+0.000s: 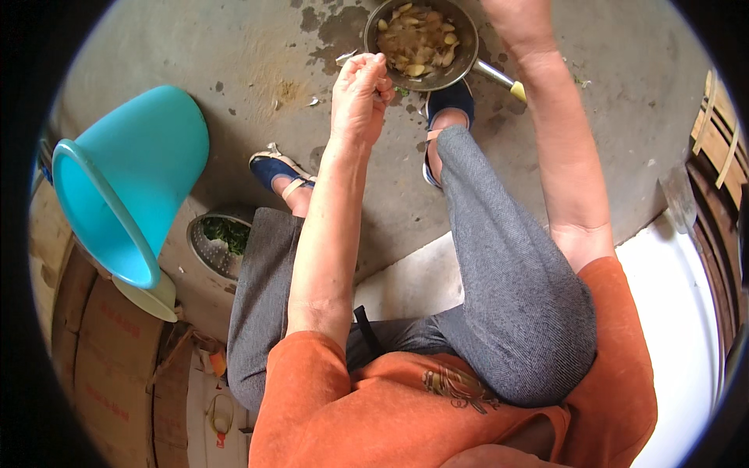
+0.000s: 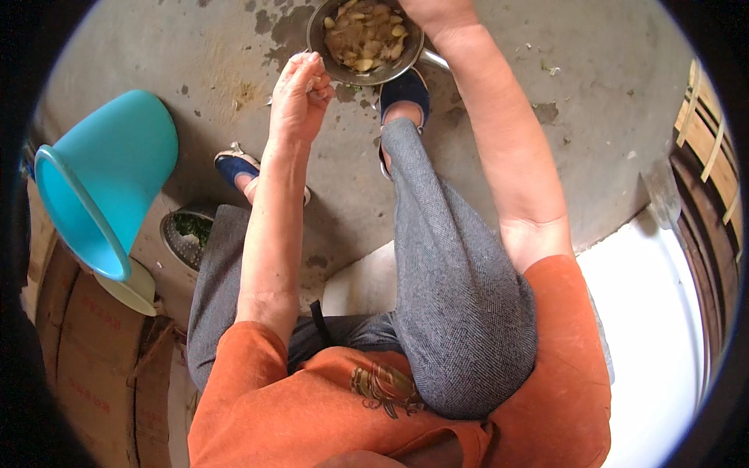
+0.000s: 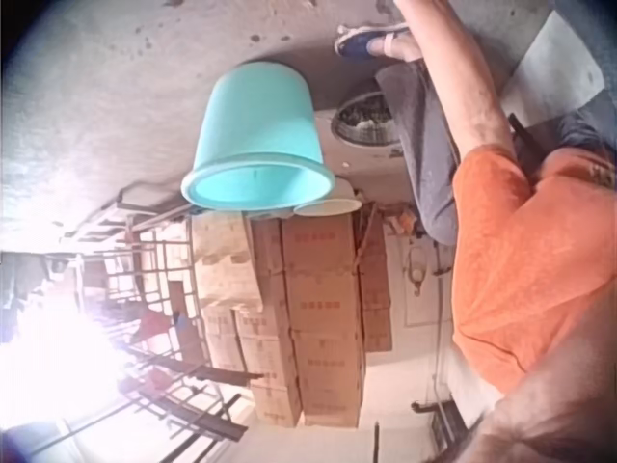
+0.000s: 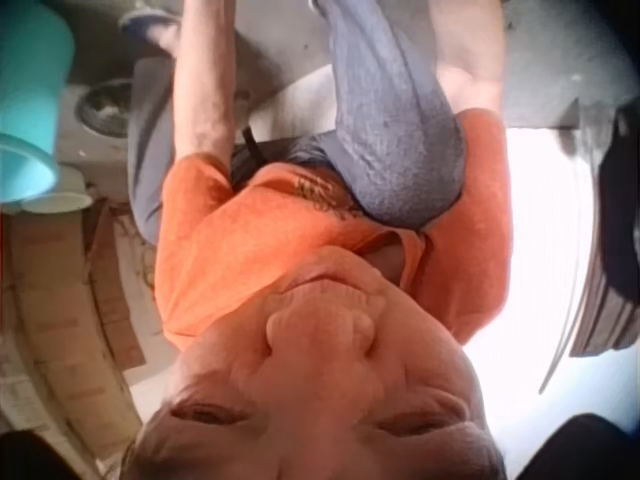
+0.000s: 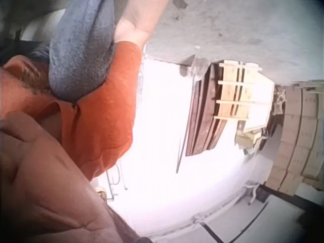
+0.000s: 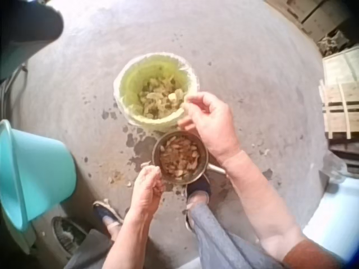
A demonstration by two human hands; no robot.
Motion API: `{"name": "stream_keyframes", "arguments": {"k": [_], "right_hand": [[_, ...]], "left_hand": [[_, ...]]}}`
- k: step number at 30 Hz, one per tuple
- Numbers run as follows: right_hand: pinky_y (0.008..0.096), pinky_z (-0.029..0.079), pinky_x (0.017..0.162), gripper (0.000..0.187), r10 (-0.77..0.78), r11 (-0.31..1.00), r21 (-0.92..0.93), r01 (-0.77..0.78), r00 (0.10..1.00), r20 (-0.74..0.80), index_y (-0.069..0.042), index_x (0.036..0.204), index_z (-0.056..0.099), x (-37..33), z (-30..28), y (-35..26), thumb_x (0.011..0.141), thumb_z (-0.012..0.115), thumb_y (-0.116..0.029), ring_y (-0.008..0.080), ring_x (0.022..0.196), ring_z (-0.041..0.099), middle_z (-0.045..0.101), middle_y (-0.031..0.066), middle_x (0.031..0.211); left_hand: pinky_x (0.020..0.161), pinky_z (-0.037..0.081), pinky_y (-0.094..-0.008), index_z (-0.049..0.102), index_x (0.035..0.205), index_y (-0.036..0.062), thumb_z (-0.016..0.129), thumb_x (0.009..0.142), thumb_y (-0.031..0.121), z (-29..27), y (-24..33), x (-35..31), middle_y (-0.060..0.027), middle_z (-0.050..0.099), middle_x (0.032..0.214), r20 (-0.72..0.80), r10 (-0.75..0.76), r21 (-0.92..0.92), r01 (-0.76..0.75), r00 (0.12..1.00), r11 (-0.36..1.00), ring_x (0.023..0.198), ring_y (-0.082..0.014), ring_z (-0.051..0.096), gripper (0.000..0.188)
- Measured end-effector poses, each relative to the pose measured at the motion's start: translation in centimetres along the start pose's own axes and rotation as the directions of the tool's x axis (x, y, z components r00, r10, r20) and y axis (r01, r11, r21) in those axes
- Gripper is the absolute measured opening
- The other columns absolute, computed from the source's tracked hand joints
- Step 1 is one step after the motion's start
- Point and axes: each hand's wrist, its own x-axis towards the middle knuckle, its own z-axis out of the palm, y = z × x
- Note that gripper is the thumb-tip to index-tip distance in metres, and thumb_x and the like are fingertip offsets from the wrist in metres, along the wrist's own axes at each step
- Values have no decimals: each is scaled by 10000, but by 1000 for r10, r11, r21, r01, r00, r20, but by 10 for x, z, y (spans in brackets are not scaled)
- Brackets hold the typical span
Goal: The person sits on the floor and peels garlic cloves by hand, placing the peeled cloves into a metal bowl and discarding the skins into a green waste bin. The person handles the garlic one clove at a time throughout the clip.
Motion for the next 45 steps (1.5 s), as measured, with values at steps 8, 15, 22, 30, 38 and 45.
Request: {"name": "stream_keyframes", "arguments": {"k": [8, 15, 22, 30, 38, 45], "right_hand": [[432, 526, 724, 199, 136, 183, -975, 128, 979, 154, -49, 966, 597, -26, 3, 121, 850, 454, -124, 350, 835, 638, 591, 205, 1052], [349, 547, 636, 358, -5, 273, -885, 377, 920, 391, -34, 1141, 566, -22, -14, 137, 818, 644, -169, 267, 830, 666, 635, 174, 968], [222, 512, 715, 375, 363, 924, -20, -381, 862, 353, -1, 1172, 525, -60, -24, 94, 876, 641, -200, 120, 876, 640, 628, 72, 1026], [213, 511, 681, 347, 234, 961, 71, -266, 926, 297, -48, 1190, 522, -75, -25, 86, 863, 628, -93, 111, 876, 632, 601, 48, 1079], [207, 515, 665, 307, 40, 991, -133, -17, 984, 173, -46, 1160, 581, -74, -28, 93, 855, 599, -14, 93, 765, 620, 570, 44, 993], [200, 484, 722, 354, 13, 999, -54, 4, 950, 313, -81, 1187, 603, -79, -24, 75, 846, 606, 10, 72, 832, 563, 546, 18, 954]], "left_hand": [[584, 403, -215, 559, 993, 80, 573, 899, 126, -2, -1, -1, -3, 563, 821, 31, 1, 23, -1, 1000, 1000, 661, -82, 485, 105], [591, 427, -210, 562, 1021, 77, 573, 902, 120, 3, -2, -5, -17, 597, 857, 7, 29, 146, -29, 1000, 989, 663, -74, 513, 127], [567, 390, -175, 602, 1106, 79, 606, 905, 175, 17, -6, 6, 9, 603, 822, 108, 232, 409, -256, 967, 876, 653, -29, 496, 223], [539, 380, -157, 625, 1022, 38, 677, 857, 157, 26, -5, 9, 25, 597, 755, 134, 215, 464, -253, 967, 849, 629, -22, 491, 211], [547, 442, -165, 602, 1010, 34, 613, 895, 129, 20, -6, 14, -18, 620, 807, 102, -140, -159, 155, 985, 975, 615, -48, 526, 150], [477, 352, -133, 581, 1019, 36, 608, 905, 182, 24, 2, 7, 17, 532, 746, 237, -438, -224, 487, 867, 844, 578, -13, 431, 187]]}}
